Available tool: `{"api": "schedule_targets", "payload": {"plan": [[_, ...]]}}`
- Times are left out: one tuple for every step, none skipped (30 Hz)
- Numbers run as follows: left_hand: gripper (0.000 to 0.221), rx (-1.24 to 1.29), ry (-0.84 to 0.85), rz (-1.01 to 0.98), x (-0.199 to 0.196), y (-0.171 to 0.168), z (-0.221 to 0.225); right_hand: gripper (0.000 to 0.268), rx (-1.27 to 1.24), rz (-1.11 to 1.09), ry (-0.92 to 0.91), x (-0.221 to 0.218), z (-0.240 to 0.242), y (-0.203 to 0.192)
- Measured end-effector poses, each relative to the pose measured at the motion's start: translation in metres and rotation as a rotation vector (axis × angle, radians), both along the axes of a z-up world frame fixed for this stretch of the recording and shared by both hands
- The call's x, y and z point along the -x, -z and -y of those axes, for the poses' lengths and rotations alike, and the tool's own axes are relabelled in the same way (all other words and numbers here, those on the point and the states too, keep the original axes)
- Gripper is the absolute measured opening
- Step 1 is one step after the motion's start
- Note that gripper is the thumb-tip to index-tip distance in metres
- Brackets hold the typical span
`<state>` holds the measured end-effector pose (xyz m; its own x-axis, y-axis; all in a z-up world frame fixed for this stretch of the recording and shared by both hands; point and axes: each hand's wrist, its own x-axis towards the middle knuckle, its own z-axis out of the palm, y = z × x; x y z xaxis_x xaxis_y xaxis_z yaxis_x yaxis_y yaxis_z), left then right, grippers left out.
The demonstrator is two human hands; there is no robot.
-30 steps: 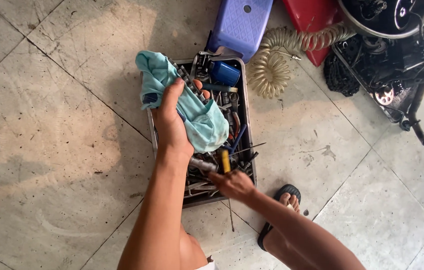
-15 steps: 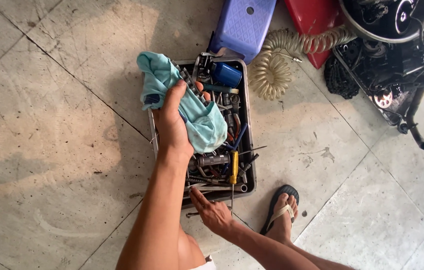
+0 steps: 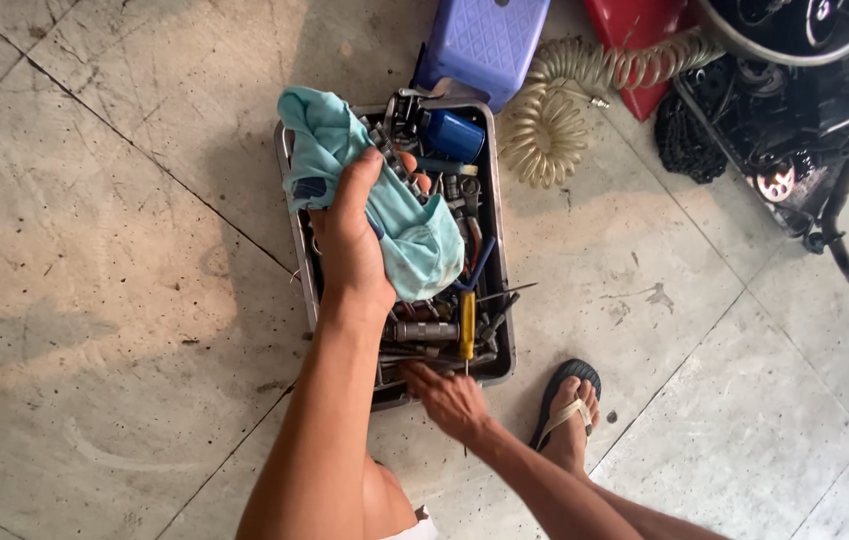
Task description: Disassembling and cleaning motorcycle engine components using an impact driver and a rag
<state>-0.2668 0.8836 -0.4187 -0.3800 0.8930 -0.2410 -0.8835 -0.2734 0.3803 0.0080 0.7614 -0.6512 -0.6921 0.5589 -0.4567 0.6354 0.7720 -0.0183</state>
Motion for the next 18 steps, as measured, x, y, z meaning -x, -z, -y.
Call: {"api": "schedule_targets", "payload": {"plan": [[0.023,-0.010,-0.003,0.001,-0.001,-0.001,0.000,0.049,-0.021,-0.041,0.025,0.005,-0.008,-0.012],[0.022,-0.019,-0.007,0.002,-0.001,-0.003,0.001,0.047,-0.043,-0.082,0.050,0.011,-0.015,-0.025],[0.022,-0.016,-0.012,0.004,-0.002,-0.002,0.002,0.047,-0.040,-0.080,0.044,0.012,-0.014,-0.027],[0.021,-0.029,-0.012,-0.017,-0.002,-0.001,0.002,0.046,-0.050,-0.090,0.052,0.013,-0.014,-0.029],[0.020,-0.044,-0.011,-0.040,-0.002,-0.001,0.002,0.046,-0.063,-0.103,0.061,0.015,-0.014,-0.031],[0.020,-0.043,-0.016,-0.041,-0.002,-0.001,0.004,0.046,-0.063,-0.104,0.056,0.013,-0.007,-0.024],[0.021,-0.044,-0.008,-0.030,-0.001,-0.002,0.004,0.050,-0.013,-0.069,0.091,0.012,-0.002,-0.016],[0.022,-0.045,0.001,-0.019,-0.001,-0.003,0.004,0.054,0.036,-0.033,0.125,0.010,0.003,-0.009],[0.022,-0.048,0.004,-0.018,-0.002,-0.002,0.004,0.054,0.032,-0.033,0.128,0.015,0.008,-0.017],[0.021,-0.036,0.005,-0.018,-0.003,-0.001,0.003,0.045,-0.008,-0.103,0.150,0.021,0.014,-0.024],[0.021,-0.023,0.000,-0.020,-0.002,0.000,0.003,0.039,-0.049,-0.175,0.165,0.028,0.018,-0.030],[0.021,-0.027,-0.002,-0.020,-0.001,0.001,0.004,0.039,-0.052,-0.175,0.162,0.031,0.015,-0.029],[0.020,-0.023,0.001,-0.014,-0.001,0.001,0.004,0.038,-0.040,-0.152,0.183,0.034,0.012,-0.027],[0.019,-0.018,0.004,-0.009,-0.001,0.002,0.005,0.037,-0.028,-0.129,0.203,0.037,0.009,-0.025],[0.019,-0.019,0.000,-0.008,0.000,0.002,0.006,0.037,-0.028,-0.128,0.200,0.037,0.008,-0.017],[0.023,-0.030,-0.006,0.000,0.001,0.002,0.006,0.031,-0.022,-0.092,0.161,0.037,0.007,-0.009],[0.027,-0.044,-0.011,0.008,0.001,0.002,0.006,0.025,-0.019,-0.057,0.122,0.038,0.005,-0.001],[0.027,-0.048,-0.014,0.008,0.001,0.002,0.007,0.025,-0.024,-0.057,0.120,0.042,0.005,0.002]]}}
